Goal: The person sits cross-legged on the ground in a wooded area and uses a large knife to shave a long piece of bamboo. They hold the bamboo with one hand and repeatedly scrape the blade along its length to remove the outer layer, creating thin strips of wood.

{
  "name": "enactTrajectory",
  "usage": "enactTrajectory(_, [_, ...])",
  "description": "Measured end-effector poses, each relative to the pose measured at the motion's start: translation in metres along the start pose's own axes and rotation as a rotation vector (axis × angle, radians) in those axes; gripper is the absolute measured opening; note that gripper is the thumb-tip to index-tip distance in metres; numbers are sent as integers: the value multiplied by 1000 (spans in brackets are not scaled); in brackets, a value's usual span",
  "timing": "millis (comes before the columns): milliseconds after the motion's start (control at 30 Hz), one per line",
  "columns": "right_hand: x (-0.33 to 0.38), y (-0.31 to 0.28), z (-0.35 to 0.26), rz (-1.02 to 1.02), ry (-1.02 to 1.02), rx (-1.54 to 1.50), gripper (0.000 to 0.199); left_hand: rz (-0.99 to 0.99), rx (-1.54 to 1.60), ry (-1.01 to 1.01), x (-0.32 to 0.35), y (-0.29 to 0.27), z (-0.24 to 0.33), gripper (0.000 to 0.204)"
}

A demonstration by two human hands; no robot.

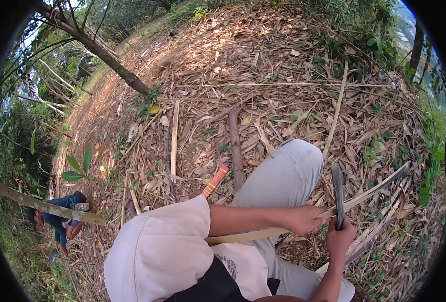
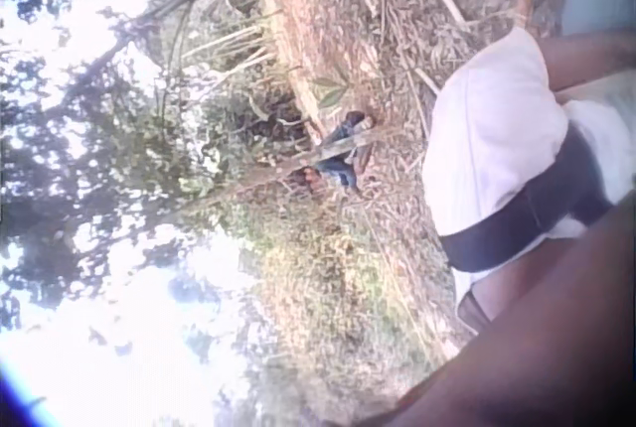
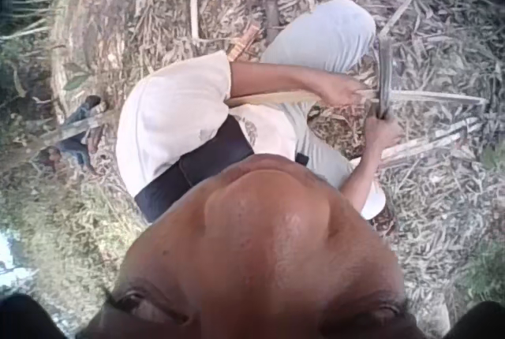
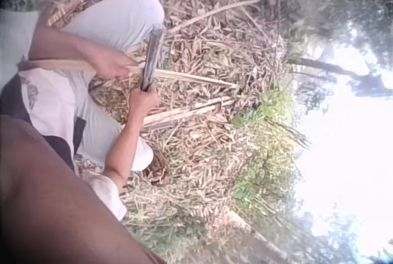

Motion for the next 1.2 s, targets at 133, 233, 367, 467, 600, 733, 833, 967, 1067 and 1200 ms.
enactTrajectory(133, [-7, 12, -30, -12, -201, 56, 15, 48, 55, 18, 9, -13, 2, 27])
enactTrajectory(233, [-18, 14, -43, -61, -228, -11, 16, 61, 190, 16, 24, -22, 23, 25])
enactTrajectory(367, [-37, 17, -53, 19, -371, -29, 17, 135, 18, 7, 11, -34, 26, 21])
enactTrajectory(467, [-41, 25, -68, -15, -369, -65, 19, 194, -14, 161, -2, -45, 5, 19])
enactTrajectory(600, [-40, 44, -71, -73, -412, -151, 20, 296, 45, 94, 9, -50, -2, 23])
enactTrajectory(733, [-46, 59, -61, 36, -527, -136, 25, 221, 274, 53, 35, -51, 19, 33])
enactTrajectory(833, [-54, 59, -55, -14, -508, -91, 33, 221, 276, 30, 29, -56, 17, 36])
enactTrajectory(967, [-51, 55, -61, 160, -544, 14, 40, 213, 444, 13, 19, -66, 0, 46])
enactTrajectory(1067, [-51, 47, -64, 133, -505, -1, 41, 183, 485, 2, 16, -68, -1, 44])
enactTrajectory(1200, [-51, 53, -50, 165, -565, 101, 36, 176, 492, -15, 15, -66, 0, 41])
Point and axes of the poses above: each hand's wrist, its own x-axis away from the middle knuckle, its own y-axis out of the palm, z = x × y, the point moved 2 cm from there along -x, towards the middle knuckle, and after that the axes turned 15 degrees about x, right-handed, at the moved point
